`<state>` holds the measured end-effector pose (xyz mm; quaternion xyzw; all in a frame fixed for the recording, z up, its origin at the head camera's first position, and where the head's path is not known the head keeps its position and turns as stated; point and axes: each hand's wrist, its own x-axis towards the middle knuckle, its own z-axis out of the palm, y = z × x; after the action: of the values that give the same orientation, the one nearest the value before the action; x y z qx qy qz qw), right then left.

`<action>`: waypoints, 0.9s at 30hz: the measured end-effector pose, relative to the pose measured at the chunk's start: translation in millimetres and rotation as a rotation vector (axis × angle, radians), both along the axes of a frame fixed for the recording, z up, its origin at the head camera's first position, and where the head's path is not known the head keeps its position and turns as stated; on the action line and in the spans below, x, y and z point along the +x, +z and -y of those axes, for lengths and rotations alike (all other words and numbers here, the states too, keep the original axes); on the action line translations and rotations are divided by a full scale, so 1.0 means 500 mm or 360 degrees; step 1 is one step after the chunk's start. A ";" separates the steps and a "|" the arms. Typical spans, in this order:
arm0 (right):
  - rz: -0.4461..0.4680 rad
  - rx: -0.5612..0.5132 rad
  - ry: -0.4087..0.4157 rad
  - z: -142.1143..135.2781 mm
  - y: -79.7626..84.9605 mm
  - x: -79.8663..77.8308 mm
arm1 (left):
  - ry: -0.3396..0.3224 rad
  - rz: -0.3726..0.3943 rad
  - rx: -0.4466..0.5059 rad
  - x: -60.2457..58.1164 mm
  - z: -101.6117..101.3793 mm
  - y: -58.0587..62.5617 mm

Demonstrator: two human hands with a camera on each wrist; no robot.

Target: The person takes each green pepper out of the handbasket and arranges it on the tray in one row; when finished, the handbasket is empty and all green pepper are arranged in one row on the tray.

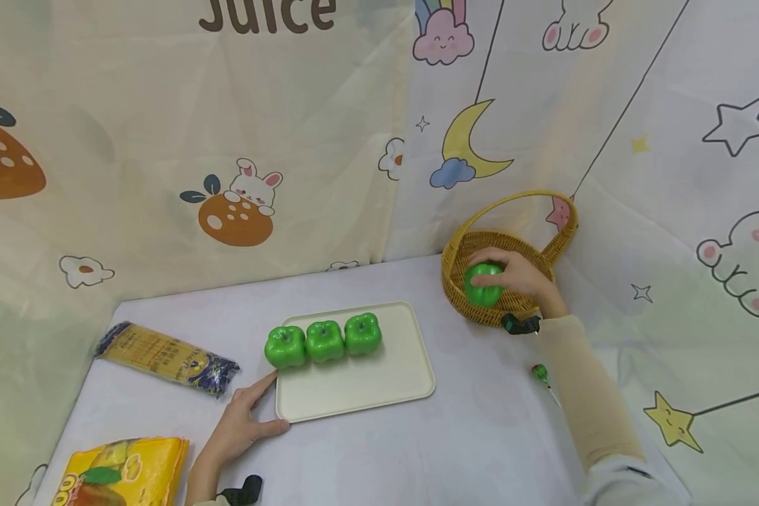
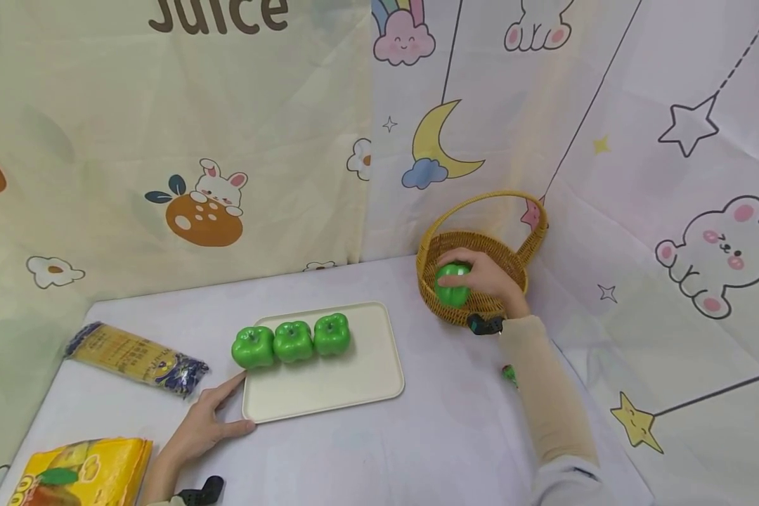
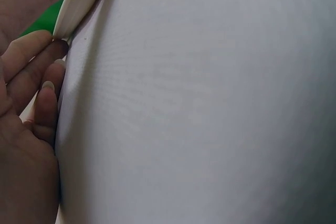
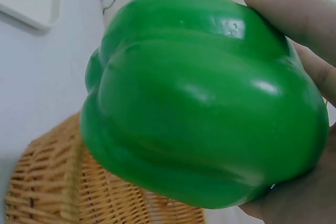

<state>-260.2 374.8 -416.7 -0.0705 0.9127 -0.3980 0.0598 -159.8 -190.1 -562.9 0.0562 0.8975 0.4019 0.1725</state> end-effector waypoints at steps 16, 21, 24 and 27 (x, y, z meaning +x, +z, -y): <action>-0.0035 0.0000 0.0152 0.072 -0.020 0.019 | 0.0015 0.0012 0.0029 0.003 -0.001 0.001; -0.0048 -0.0046 0.0218 0.110 -0.035 0.027 | 0.0021 0.0017 0.0031 0.003 -0.001 0.001; -0.0073 -0.0077 0.0249 0.130 -0.038 0.029 | 0.0018 0.0014 0.0037 0.002 -0.001 -0.001; -0.0085 -0.0083 0.0269 0.145 -0.042 0.030 | 0.0018 0.0005 0.0028 0.001 -0.001 -0.001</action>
<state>-245.0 302.5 -437.5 -0.1595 0.8941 -0.4132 0.0671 -159.1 -189.7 -563.4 0.0520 0.8940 0.4108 0.1712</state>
